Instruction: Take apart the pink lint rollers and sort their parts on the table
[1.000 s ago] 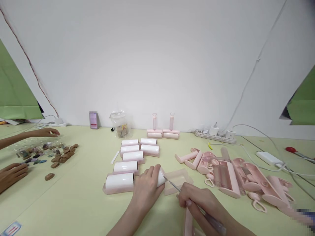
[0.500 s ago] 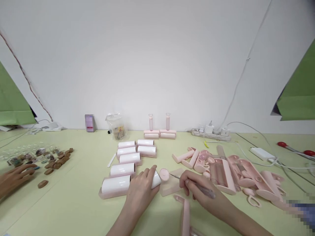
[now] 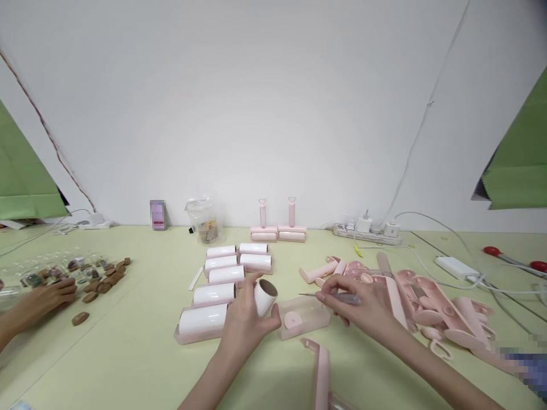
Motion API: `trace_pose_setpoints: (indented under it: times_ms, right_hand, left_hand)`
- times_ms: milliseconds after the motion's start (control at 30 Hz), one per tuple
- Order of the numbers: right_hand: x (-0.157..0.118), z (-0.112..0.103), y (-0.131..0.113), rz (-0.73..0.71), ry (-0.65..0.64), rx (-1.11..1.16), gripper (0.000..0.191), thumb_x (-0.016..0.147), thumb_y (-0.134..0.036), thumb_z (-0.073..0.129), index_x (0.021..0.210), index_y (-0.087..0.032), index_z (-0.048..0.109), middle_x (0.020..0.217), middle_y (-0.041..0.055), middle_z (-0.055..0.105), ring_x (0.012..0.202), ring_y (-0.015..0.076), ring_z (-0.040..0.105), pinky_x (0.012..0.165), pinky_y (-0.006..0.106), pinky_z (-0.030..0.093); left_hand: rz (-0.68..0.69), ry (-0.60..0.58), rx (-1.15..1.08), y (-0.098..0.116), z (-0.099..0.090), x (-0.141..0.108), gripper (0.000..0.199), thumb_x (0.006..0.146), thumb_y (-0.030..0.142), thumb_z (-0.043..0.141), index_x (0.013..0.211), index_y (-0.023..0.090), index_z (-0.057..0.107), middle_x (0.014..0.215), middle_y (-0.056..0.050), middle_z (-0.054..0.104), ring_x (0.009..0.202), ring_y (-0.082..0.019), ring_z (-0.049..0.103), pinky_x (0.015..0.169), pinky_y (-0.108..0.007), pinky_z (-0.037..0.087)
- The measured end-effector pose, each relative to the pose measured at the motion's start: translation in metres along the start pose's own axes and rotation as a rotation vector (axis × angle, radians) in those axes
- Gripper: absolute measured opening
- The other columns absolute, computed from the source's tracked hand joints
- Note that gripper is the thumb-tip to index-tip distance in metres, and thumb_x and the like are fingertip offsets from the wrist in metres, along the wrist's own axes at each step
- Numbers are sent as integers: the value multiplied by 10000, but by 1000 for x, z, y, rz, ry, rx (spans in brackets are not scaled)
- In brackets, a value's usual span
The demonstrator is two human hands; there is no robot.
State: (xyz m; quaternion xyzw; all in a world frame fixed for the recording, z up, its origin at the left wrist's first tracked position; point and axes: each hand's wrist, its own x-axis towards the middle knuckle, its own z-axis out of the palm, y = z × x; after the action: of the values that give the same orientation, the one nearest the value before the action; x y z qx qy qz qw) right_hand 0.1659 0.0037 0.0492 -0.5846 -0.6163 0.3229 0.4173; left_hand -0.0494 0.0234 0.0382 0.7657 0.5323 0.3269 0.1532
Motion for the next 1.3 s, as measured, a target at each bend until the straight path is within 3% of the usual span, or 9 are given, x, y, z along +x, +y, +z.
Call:
trace_pose_setpoints:
  times_ms: [167, 267, 400, 567, 733, 867, 1033, 1200, 1300]
  right_hand:
    - [2, -36, -44, -194, 224, 195, 309, 771, -475, 499, 775, -179, 588, 600, 15, 585, 559, 154, 583, 578, 287, 475]
    - [6, -49, -66, -306, 335, 195, 221, 778, -431, 523, 779, -210, 510, 556, -35, 542, 476, 120, 542, 513, 263, 465]
    - [16, -43, -70, -262, 200, 32, 239, 757, -435, 549, 772, -224, 438, 545, -60, 510, 442, 115, 523, 420, 229, 412]
    - [29, -19, -50, -251, 28, -81, 219, 816, -444, 448, 814, -225, 443, 665, -34, 543, 556, 129, 567, 526, 258, 436]
    - [28, -9, -47, -348, 71, -242, 164, 816, -380, 461, 768, -223, 469, 695, -22, 537, 650, 137, 526, 578, 256, 401]
    - [21, -7, -52, -323, 3, -431, 113, 775, -307, 504, 737, -214, 554, 675, -13, 546, 614, 137, 498, 527, 244, 358]
    - [16, -7, -54, -248, -3, -454, 120, 774, -291, 470, 770, -218, 565, 617, -19, 565, 564, 139, 504, 485, 240, 340]
    - [18, 0, -48, -216, 30, -544, 147, 723, -283, 515, 620, -203, 584, 748, 30, 526, 653, 174, 536, 558, 294, 387]
    - [18, -6, -51, -257, 52, -465, 134, 718, -297, 551, 620, -211, 582, 795, 27, 524, 740, 184, 555, 621, 311, 430]
  left_hand:
    - [157, -110, -355, 29, 6, 20, 355, 769, 233, 477, 1100, 221, 351, 1039, -40, 528, 965, -185, 521, 817, -291, 401]
    - [253, -181, -533, 43, 21, 36, 368, 758, 252, 536, 1073, 207, 353, 1061, -45, 518, 987, -172, 504, 851, -289, 387]
    - [254, -177, -687, 44, 41, 46, 401, 727, 262, 596, 1046, 209, 360, 1050, -34, 512, 970, -162, 508, 849, -294, 390]
    - [170, -130, -789, 25, 57, 40, 396, 731, 256, 598, 1048, 223, 363, 1062, -30, 510, 986, -158, 505, 872, -317, 384]
    - [131, -121, -931, 21, 63, 36, 418, 709, 228, 623, 1051, 224, 382, 1074, -31, 508, 999, -156, 505, 861, -302, 404]
    - [182, -160, -954, 27, 64, 32, 425, 705, 183, 624, 1066, 220, 402, 1086, -32, 509, 1012, -160, 502, 872, -307, 403]
    - [180, -205, -971, 29, 68, 29, 442, 692, 166, 636, 1062, 217, 399, 1072, -26, 514, 1012, -156, 500, 895, -324, 396]
    - [206, -181, -929, 29, 68, 28, 408, 697, 192, 633, 1041, 216, 416, 1059, -20, 514, 1016, -153, 496, 892, -309, 391]
    - [199, -175, -889, 29, 63, 28, 436, 703, 213, 631, 1063, 216, 386, 1061, -31, 527, 997, -155, 512, 869, -303, 400]
